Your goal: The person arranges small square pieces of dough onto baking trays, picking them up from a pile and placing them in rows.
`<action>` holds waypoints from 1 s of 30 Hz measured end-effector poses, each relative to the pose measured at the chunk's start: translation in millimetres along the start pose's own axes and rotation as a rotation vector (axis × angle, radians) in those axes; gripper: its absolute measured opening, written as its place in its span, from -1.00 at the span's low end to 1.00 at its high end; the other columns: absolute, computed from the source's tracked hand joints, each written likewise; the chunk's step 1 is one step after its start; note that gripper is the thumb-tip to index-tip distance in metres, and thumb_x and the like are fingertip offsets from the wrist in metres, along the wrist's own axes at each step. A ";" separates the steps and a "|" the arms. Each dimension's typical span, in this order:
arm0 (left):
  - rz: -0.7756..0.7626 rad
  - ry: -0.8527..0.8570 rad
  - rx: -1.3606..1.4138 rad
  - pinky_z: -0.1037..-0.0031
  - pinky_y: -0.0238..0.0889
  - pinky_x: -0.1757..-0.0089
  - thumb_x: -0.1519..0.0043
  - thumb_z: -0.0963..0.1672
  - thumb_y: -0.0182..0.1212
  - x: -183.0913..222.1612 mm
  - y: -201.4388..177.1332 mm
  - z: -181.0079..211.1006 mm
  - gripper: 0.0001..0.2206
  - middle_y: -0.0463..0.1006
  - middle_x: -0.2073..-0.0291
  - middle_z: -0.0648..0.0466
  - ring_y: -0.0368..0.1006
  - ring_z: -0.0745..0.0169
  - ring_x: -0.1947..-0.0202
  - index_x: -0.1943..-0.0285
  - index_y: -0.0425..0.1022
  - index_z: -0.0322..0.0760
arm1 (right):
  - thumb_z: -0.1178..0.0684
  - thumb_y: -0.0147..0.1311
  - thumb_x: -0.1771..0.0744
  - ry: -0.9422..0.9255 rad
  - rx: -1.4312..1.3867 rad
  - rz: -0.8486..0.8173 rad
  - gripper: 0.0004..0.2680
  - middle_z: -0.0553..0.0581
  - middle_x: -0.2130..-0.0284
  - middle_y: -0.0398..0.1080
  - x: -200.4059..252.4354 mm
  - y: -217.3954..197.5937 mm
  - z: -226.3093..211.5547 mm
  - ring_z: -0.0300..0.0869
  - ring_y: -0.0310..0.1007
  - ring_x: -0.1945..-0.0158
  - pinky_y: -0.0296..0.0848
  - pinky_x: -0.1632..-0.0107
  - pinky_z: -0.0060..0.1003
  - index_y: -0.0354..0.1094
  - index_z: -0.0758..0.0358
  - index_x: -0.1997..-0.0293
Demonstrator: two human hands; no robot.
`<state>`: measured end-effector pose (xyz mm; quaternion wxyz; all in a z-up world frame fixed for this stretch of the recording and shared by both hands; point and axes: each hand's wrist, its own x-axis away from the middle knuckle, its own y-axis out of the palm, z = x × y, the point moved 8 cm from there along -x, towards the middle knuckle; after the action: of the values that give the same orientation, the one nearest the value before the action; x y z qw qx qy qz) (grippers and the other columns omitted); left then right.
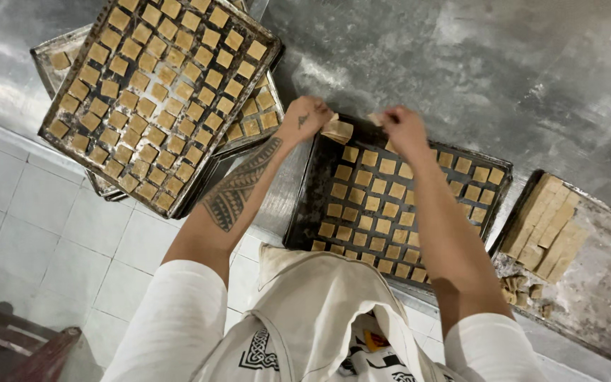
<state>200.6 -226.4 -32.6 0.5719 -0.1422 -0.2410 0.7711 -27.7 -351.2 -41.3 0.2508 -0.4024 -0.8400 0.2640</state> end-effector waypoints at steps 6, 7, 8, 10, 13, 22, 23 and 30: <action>-0.106 0.118 -0.125 0.25 0.31 -0.10 -0.22 -0.03 0.33 -4.7 39.9 50.9 -0.79 0.67 0.38 0.02 0.58 0.13 0.28 0.28 0.66 -0.23 | 0.02 0.14 -0.38 0.038 0.068 0.063 -0.83 0.22 0.31 0.54 10.1 -25.3 13.5 -0.03 0.53 0.28 0.47 0.19 -0.11 0.49 0.33 0.11; -0.083 0.158 -0.221 0.15 0.25 -0.09 -0.20 -0.03 0.32 -6.6 49.6 59.6 -0.80 0.63 0.29 -0.01 0.50 0.04 0.15 0.27 0.66 -0.23 | 0.02 0.14 -0.38 0.000 0.112 0.080 -0.84 0.22 0.30 0.54 11.6 -25.7 10.9 -0.04 0.55 0.27 0.48 0.17 -0.12 0.50 0.32 0.12; -0.060 0.198 -0.316 0.06 0.19 -0.09 -0.18 -0.04 0.31 -7.4 59.5 66.8 -0.81 0.59 0.19 -0.04 0.41 -0.06 0.02 0.26 0.67 -0.22 | 0.03 0.15 -0.38 -0.052 0.153 0.102 -0.85 0.25 0.23 0.51 14.3 -24.5 7.0 0.00 0.53 0.23 0.48 0.13 -0.10 0.50 0.32 0.12; -0.053 0.319 -0.491 -0.02 0.10 -0.14 -0.19 -0.07 0.28 -1.9 74.4 73.2 -0.84 0.51 0.01 -0.05 0.28 -0.11 -0.18 0.21 0.67 -0.20 | 0.05 0.16 -0.38 -0.159 0.232 0.142 -0.86 0.30 0.10 0.45 24.2 -14.8 -1.8 0.07 0.51 0.15 0.48 0.03 -0.06 0.50 0.33 0.12; -0.114 0.471 -0.640 -0.03 0.02 -0.27 -0.25 -0.14 0.22 11.2 91.7 71.9 -0.87 0.43 -0.12 -0.04 0.18 -0.05 -0.32 0.10 0.66 -0.14 | 0.13 0.15 -0.36 -0.350 0.573 0.123 -0.87 0.26 0.02 0.39 43.6 3.2 -16.2 0.16 0.38 -0.11 0.44 -0.10 -0.04 0.50 0.30 0.04; -0.051 0.428 -0.592 -0.14 -0.08 -0.21 -0.15 -0.15 0.24 18.2 80.6 59.7 -0.74 0.39 -0.14 -0.15 0.10 -0.19 -0.31 0.00 0.60 -0.29 | 0.13 0.23 -0.27 -0.211 0.389 0.058 -0.71 0.25 -0.04 0.32 56.8 -0.1 -27.0 0.17 0.26 -0.20 0.36 -0.17 -0.01 0.41 0.27 -0.11; -0.062 0.412 -0.653 -0.13 -0.07 -0.23 -0.17 -0.16 0.25 17.0 82.7 59.7 -0.77 0.39 -0.16 -0.14 0.10 -0.18 -0.33 0.00 0.60 -0.25 | 0.13 0.25 -0.26 -0.213 0.396 0.056 -0.70 0.24 -0.04 0.32 57.2 -0.7 -30.7 0.17 0.26 -0.20 0.36 -0.17 -0.01 0.41 0.27 -0.09; -0.037 0.311 -0.618 -0.22 -0.04 -0.13 -0.04 -0.03 0.36 12.4 66.7 63.3 -0.55 0.38 -0.17 -0.17 0.13 -0.27 -0.27 -0.11 0.52 -0.24 | 0.07 0.25 -0.30 -0.205 0.319 0.078 -0.78 0.20 0.01 0.36 59.4 -6.7 -44.2 0.10 0.32 -0.16 0.38 -0.21 -0.03 0.44 0.23 -0.02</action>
<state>111.2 -243.2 -14.2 0.5454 -0.4202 -0.3758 0.6203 -36.0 -296.1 7.9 0.2140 -0.3609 -0.7922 0.4431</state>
